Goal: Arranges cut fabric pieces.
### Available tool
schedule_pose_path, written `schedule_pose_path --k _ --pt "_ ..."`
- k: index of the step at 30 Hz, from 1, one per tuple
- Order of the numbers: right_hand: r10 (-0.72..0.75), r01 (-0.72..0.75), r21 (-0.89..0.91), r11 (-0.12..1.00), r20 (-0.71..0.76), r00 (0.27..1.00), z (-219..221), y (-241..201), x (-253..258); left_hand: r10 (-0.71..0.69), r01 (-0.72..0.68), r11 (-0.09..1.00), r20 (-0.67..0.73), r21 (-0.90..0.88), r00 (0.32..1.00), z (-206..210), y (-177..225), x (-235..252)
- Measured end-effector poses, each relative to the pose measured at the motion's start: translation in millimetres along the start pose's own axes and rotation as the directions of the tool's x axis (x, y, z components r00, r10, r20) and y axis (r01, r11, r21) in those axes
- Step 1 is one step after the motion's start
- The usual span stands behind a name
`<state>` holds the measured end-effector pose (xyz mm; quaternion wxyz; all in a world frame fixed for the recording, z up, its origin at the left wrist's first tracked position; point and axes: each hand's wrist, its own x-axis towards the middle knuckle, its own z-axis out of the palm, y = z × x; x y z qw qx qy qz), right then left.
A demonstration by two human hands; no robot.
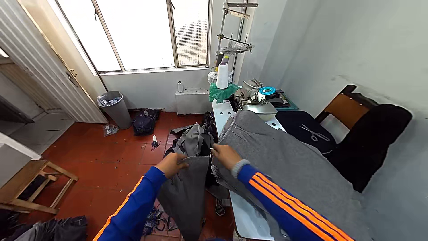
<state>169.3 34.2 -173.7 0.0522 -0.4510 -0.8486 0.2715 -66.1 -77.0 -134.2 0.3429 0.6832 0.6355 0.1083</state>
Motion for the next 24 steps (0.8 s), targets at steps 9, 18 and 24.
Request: schedule_pose_path --k 9,18,24 --pt "-0.289 0.150 0.473 0.868 0.237 0.927 43.9 -25.9 -67.8 0.643 -0.660 0.731 -0.501 0.176 0.579 -120.7 72.1 -134.4" --pt "-0.212 0.271 0.023 0.962 -0.564 0.798 -167.1 62.0 -244.8 0.256 -0.580 0.812 -0.850 -0.069 0.460 -106.7 111.7 -97.1" --pt "0.305 -0.474 -0.035 0.880 -0.723 0.620 -265.9 176.9 -189.1 0.082 -0.238 0.958 -0.647 -0.158 0.758 -15.3 156.9 159.3"
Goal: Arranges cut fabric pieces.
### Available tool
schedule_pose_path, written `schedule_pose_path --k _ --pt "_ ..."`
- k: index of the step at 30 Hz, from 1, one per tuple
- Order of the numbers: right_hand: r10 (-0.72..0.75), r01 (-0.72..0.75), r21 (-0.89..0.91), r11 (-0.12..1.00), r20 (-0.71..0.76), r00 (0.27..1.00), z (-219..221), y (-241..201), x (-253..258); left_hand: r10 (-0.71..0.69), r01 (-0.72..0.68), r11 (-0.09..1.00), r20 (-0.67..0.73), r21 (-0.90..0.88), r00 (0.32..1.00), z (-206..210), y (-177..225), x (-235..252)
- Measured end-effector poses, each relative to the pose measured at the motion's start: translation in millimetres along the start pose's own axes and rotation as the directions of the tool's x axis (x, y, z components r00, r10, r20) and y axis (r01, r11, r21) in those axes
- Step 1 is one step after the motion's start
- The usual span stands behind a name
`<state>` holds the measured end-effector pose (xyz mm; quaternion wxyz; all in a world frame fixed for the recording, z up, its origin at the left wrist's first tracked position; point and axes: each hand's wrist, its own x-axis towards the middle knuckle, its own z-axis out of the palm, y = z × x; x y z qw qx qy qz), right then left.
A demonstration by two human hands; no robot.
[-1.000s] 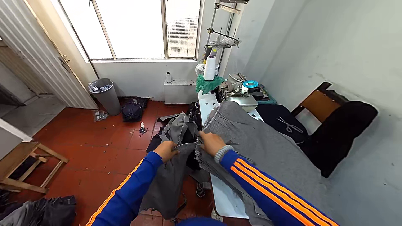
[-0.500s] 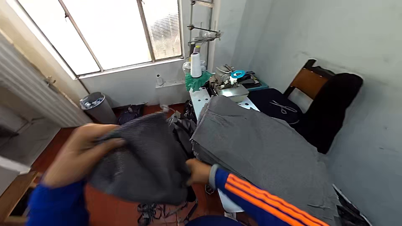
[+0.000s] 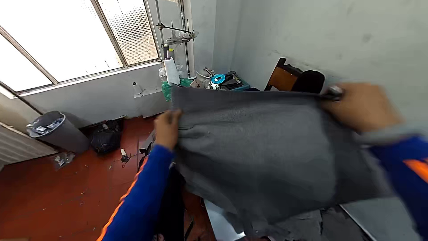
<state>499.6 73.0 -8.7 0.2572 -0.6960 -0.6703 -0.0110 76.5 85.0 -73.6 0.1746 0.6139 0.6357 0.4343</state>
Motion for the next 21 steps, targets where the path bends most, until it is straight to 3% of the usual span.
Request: schedule_pose_path --k 2,4,8,9,11,12,14,15,16,18,19,21 --pt "0.135 -0.129 -0.064 0.990 0.093 0.987 71.3 28.0 25.3 -0.223 0.183 0.964 0.210 0.194 0.952 73.6 -25.8 27.4" --pt "0.162 -0.159 -0.031 0.987 0.152 0.975 116.3 9.8 23.8 -0.327 0.246 0.922 0.259 0.300 0.909 108.2 -45.7 45.7" --pt "-0.049 -0.003 0.133 0.991 0.385 0.921 217.9 -57.7 -35.0 -0.234 0.246 0.967 0.159 -0.063 0.959 102.1 -107.5 44.7" --pt "-0.071 0.004 0.155 0.988 0.432 0.899 247.0 -62.8 -45.7 -0.253 0.276 0.953 0.171 -0.126 0.952 95.1 -134.6 36.8" --pt "-0.064 -0.012 0.150 0.989 0.490 0.870 280.6 -60.8 -50.0 -0.353 0.390 0.919 0.318 -0.060 0.880 82.4 -197.3 -1.6" --pt "-0.058 -0.015 0.139 0.990 0.509 0.859 281.8 -59.2 -45.4 -0.401 0.435 0.900 0.450 0.030 0.798 81.1 -224.9 -29.5" --pt "-0.092 0.035 0.118 0.992 0.519 0.850 265.1 -55.4 -36.9 -0.480 0.474 0.853 0.681 0.217 0.552 85.4 -241.4 -81.9" --pt "-0.128 0.081 0.115 0.990 0.506 0.853 249.2 -56.3 -32.4 -0.488 0.458 0.849 0.722 0.262 0.490 92.8 -245.2 -98.3" --pt "-0.171 0.132 0.114 0.985 0.488 0.856 228.9 -62.7 -28.1 -0.478 0.421 0.864 0.712 0.276 0.515 98.4 -247.7 -108.6" --pt "-0.298 0.252 0.164 0.954 0.415 0.859 187.5 -93.7 -24.2 -0.453 0.352 0.891 0.614 0.288 0.646 103.4 -257.3 -114.5" --pt "-0.385 0.327 0.209 0.922 0.382 0.840 171.8 -115.3 -27.2 -0.453 0.334 0.891 0.593 0.306 0.665 100.1 -259.4 -114.2" --pt "-0.511 0.425 0.285 0.859 0.452 0.731 154.8 -165.0 -42.5 -0.445 0.331 0.895 0.633 0.298 0.634 78.0 -253.6 -114.8"
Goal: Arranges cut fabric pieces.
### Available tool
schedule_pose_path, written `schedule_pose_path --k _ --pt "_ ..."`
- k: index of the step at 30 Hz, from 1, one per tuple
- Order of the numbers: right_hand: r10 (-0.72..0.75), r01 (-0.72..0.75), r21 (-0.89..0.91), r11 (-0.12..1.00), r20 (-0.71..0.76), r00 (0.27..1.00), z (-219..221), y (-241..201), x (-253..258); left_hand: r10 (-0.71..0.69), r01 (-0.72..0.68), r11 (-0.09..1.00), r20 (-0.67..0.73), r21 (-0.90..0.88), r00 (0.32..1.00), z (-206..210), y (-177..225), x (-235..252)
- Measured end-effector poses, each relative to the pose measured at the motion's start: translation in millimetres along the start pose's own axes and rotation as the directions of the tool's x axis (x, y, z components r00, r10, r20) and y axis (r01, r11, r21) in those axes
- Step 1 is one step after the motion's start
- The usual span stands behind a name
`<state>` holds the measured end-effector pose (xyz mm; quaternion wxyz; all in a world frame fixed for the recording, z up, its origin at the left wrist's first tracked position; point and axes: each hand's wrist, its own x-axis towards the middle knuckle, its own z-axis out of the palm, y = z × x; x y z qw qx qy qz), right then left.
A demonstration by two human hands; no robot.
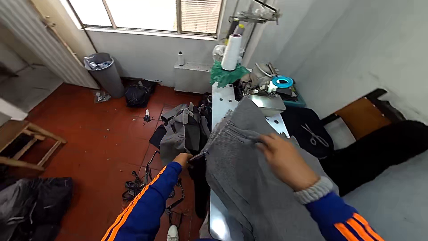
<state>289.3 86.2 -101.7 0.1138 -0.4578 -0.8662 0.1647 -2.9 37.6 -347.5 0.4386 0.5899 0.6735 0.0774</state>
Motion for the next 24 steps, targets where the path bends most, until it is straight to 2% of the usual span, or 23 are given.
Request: schedule_pose_path --k 1,3,5,8,11,12,13,14,15,16,17,18,19,21,22,24 --pt "-0.038 0.037 0.010 0.999 0.111 0.993 7.7 -24.6 5.2 0.019 -0.018 1.000 0.023 -0.022 1.000 -9.6 -1.9 -14.1" --pt "-0.016 0.026 -0.022 0.999 0.366 0.930 38.8 -61.5 20.9 0.064 -0.063 0.997 0.025 -0.054 0.998 -29.7 -8.6 -47.6" --pt "0.085 -0.036 -0.111 0.993 0.478 0.874 82.4 -80.8 37.2 0.101 -0.101 0.994 -0.007 -0.033 0.995 -49.8 -10.5 -85.0" --pt "0.176 -0.098 -0.203 0.974 0.409 0.895 124.0 -99.8 53.4 0.165 -0.158 0.984 -0.094 0.080 0.982 -72.6 2.0 -131.1" --pt "0.203 -0.138 -0.198 0.970 0.363 0.909 125.5 -106.2 56.3 0.230 -0.205 0.968 -0.182 0.147 0.956 -83.2 19.9 -163.2" --pt "0.182 -0.140 -0.149 0.979 0.324 0.928 121.0 -102.4 54.1 0.246 -0.218 0.967 -0.265 0.129 0.932 -86.1 21.1 -175.0" --pt "0.142 -0.128 -0.068 0.989 0.257 0.956 113.9 -97.8 49.9 0.261 -0.249 0.965 -0.414 0.083 0.872 -88.2 18.8 -187.2" --pt "0.100 -0.106 0.030 0.994 0.172 0.980 101.8 -97.2 41.1 0.245 -0.299 0.954 -0.606 0.012 0.756 -90.2 16.0 -199.9" --pt "0.060 -0.068 0.139 0.988 0.063 0.996 87.9 -100.1 28.0 0.165 -0.364 0.928 -0.783 -0.083 0.599 -94.0 16.5 -212.7" --pt "0.027 -0.012 0.247 0.969 -0.056 0.998 75.3 -106.5 11.8 0.010 -0.447 0.868 -0.894 -0.215 0.449 -100.7 22.8 -226.0" --pt "0.007 0.053 0.375 0.925 -0.157 0.988 66.1 -118.2 -7.5 -0.161 -0.544 0.769 -0.926 -0.335 0.343 -109.0 33.7 -239.4" --pt "-0.005 0.120 0.510 0.852 -0.221 0.975 62.2 -134.6 -27.6 -0.283 -0.639 0.652 -0.913 -0.407 0.293 -116.2 49.7 -253.7" --pt "-0.019 0.170 0.623 0.763 -0.241 0.970 63.2 -154.2 -45.9 -0.338 -0.718 0.530 -0.889 -0.451 0.309 -119.6 69.9 -269.0" --pt "-0.052 0.186 0.754 0.630 -0.199 0.979 72.9 -193.2 -69.5 -0.243 -0.804 0.327 -0.866 -0.497 0.436 -110.5 110.9 -295.3" --pt "-0.043 0.173 0.761 0.626 -0.188 0.981 80.5 -207.7 -72.9 -0.135 -0.811 0.266 -0.853 -0.521 0.504 -99.7 126.5 -304.1" --pt "-0.002 0.166 0.707 0.687 -0.226 0.974 98.8 -215.1 -66.1 0.077 -0.783 0.235 -0.792 -0.576 0.605 -81.3 146.1 -316.0"
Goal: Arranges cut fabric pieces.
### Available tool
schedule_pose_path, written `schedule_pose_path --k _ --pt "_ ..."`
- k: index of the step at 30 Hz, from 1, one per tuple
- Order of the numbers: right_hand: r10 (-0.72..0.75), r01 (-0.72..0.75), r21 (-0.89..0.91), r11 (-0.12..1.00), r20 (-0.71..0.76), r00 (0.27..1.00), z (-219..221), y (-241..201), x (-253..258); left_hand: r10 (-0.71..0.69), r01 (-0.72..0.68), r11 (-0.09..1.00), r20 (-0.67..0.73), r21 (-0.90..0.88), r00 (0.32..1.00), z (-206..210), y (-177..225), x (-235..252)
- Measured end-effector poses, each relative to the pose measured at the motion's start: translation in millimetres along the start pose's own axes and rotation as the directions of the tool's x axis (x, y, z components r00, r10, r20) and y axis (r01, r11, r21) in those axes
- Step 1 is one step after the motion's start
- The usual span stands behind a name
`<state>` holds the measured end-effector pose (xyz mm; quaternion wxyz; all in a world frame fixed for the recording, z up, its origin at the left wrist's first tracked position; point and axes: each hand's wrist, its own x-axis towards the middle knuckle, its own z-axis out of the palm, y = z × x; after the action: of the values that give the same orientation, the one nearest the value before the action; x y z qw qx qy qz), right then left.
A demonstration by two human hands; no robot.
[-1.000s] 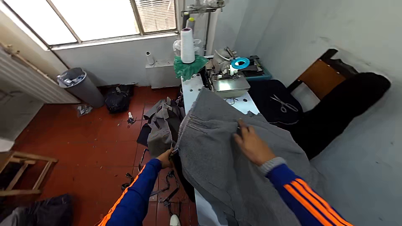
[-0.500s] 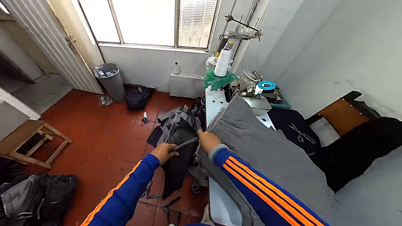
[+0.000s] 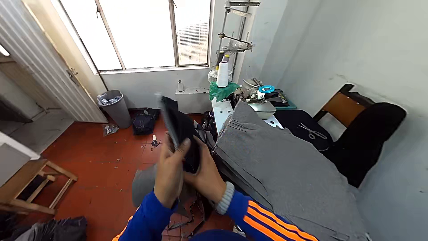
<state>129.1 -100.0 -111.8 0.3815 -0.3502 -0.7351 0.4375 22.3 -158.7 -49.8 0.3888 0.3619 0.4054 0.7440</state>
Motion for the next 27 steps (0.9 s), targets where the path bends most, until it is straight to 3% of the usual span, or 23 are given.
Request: schedule_pose_path --k 2,4,7,9,10,13,16,19,20,22,24,26,27 --pt "-0.053 0.049 -0.043 0.998 -0.084 0.995 -4.9 12.1 4.0 -0.009 -0.002 0.997 0.157 0.073 0.987 2.6 1.7 -7.7" --pt "-0.125 0.126 -0.101 0.987 0.018 0.992 -34.1 15.8 0.1 0.059 -0.129 0.954 0.254 0.269 0.965 -10.8 4.7 -6.1" --pt "-0.153 0.238 -0.363 0.901 0.247 0.957 -93.6 32.0 -8.7 0.239 -0.501 0.686 0.486 0.529 0.841 -53.3 25.0 8.8" --pt "-0.051 0.166 -0.477 0.863 0.245 0.968 -128.7 48.4 -23.5 0.287 -0.639 0.526 0.591 0.561 0.754 -73.9 46.4 19.0" --pt "-0.038 0.141 -0.495 0.857 0.211 0.977 -142.3 54.0 -36.3 0.281 -0.665 0.508 0.624 0.548 0.729 -76.3 58.6 19.8" --pt "-0.203 0.207 -0.467 0.859 0.061 0.977 -181.9 44.7 -80.9 0.233 -0.636 0.620 0.666 0.459 0.708 -61.4 87.1 16.0" --pt "-0.347 0.258 -0.538 0.803 -0.069 0.935 -259.2 -11.6 -108.2 0.340 -0.615 0.668 0.564 0.418 0.752 -29.1 78.8 28.0" --pt "-0.447 0.090 -0.799 0.595 -0.236 0.863 -332.6 -62.4 -93.6 0.374 -0.572 0.687 0.457 0.448 0.807 42.5 25.3 71.8" --pt "-0.452 -0.003 -0.868 0.497 -0.262 0.853 -352.7 -60.7 -74.1 0.324 -0.524 0.707 0.440 0.475 0.837 66.4 -6.0 93.3" --pt "-0.314 -0.224 -0.879 0.420 -0.373 0.873 -381.3 -29.8 -20.4 0.102 -0.341 0.692 0.381 0.636 0.919 107.1 -85.8 138.9" --pt "-0.031 -0.469 -0.801 0.372 -0.516 0.856 -399.1 38.3 24.1 -0.193 -0.140 0.523 0.277 0.841 0.941 129.5 -175.6 174.0" --pt "0.172 -0.535 -0.748 0.392 -0.512 0.842 -382.1 93.6 44.2 -0.382 -0.045 0.240 0.137 0.970 0.914 141.4 -233.4 195.1" --pt "0.210 -0.507 -0.755 0.417 -0.463 0.861 -359.6 113.0 50.5 -0.391 -0.025 0.170 0.091 0.985 0.916 145.0 -244.9 200.8"
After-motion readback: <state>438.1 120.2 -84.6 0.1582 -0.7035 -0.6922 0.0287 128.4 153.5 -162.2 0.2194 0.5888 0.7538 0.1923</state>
